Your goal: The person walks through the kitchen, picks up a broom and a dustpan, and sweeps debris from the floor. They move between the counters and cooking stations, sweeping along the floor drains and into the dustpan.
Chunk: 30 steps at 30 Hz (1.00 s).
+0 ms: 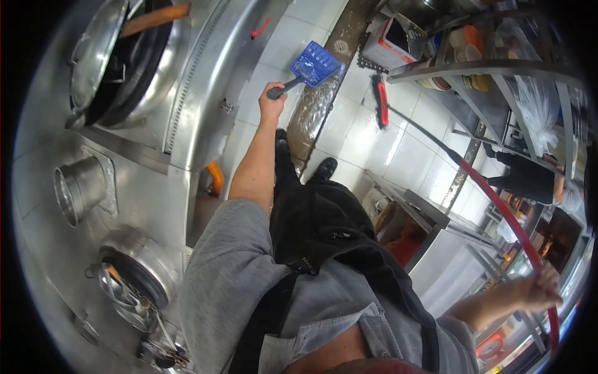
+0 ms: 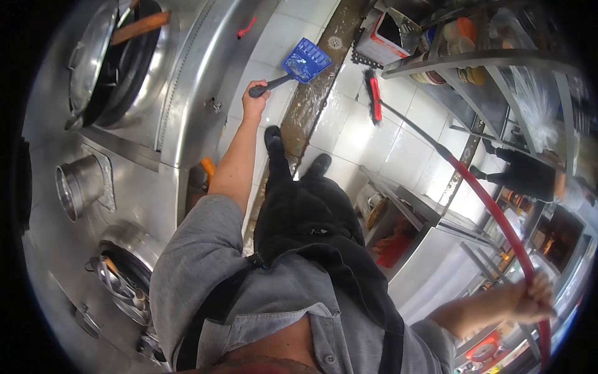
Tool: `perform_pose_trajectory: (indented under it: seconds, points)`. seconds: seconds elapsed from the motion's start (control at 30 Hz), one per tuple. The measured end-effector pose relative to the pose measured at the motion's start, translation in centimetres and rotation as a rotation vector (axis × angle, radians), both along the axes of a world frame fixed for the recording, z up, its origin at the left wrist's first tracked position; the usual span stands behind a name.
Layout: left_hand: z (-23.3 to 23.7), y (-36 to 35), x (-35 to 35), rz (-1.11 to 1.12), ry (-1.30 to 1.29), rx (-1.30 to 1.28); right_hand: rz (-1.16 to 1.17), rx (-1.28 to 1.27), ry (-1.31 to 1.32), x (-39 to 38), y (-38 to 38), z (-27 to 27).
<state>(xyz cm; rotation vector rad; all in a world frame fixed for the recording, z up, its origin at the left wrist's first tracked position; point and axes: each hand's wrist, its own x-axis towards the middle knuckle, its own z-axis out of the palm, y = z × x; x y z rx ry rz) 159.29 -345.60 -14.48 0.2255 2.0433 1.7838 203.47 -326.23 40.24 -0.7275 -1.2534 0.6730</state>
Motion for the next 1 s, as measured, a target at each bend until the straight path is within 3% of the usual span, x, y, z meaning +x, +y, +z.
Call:
perform_pose_trajectory:
  seconds: [0.03, 0.1, 0.13, 0.17, 0.2, 0.23, 0.57, 0.9, 1.0]
  points:
    - [1.3, 0.6, -0.9, -0.028, 0.042, -0.024, -0.143, 0.023, 0.003, -3.4, -1.1, -1.9]
    - [3.8, 1.2, -1.8, -0.061, 0.086, -0.026, 0.039, -0.117, 0.032, -1.0, -0.4, -5.1]
    - [4.9, 1.4, -2.2, -0.079, 0.088, -0.035, -0.240, -0.107, -0.013, -4.2, -1.3, -7.1]
    - [5.9, 1.7, -2.9, -0.101, 0.095, -0.044, -0.361, -0.124, -0.077, -5.7, -1.6, -8.8]
    - [6.4, 1.9, -3.4, -0.111, 0.094, -0.033, -0.372, -0.124, -0.091, -5.4, -0.9, -11.2]
    - [7.2, 2.0, -3.9, -0.134, 0.116, -0.026, -0.224, -0.079, -0.031, -4.3, -0.8, -12.6]
    - [16.3, 3.4, -4.7, -0.356, 0.079, -0.022, -0.362, -0.054, 0.093, 0.0, -0.7, -12.2]
    - [20.7, 10.0, 2.3, -0.550, -0.026, -0.038, -0.418, -0.121, 0.248, 9.7, 3.8, -13.2]
    - [22.6, 13.1, 5.5, -0.660, -0.014, -0.074, -0.517, -0.109, 0.280, 9.7, 5.2, -10.8]
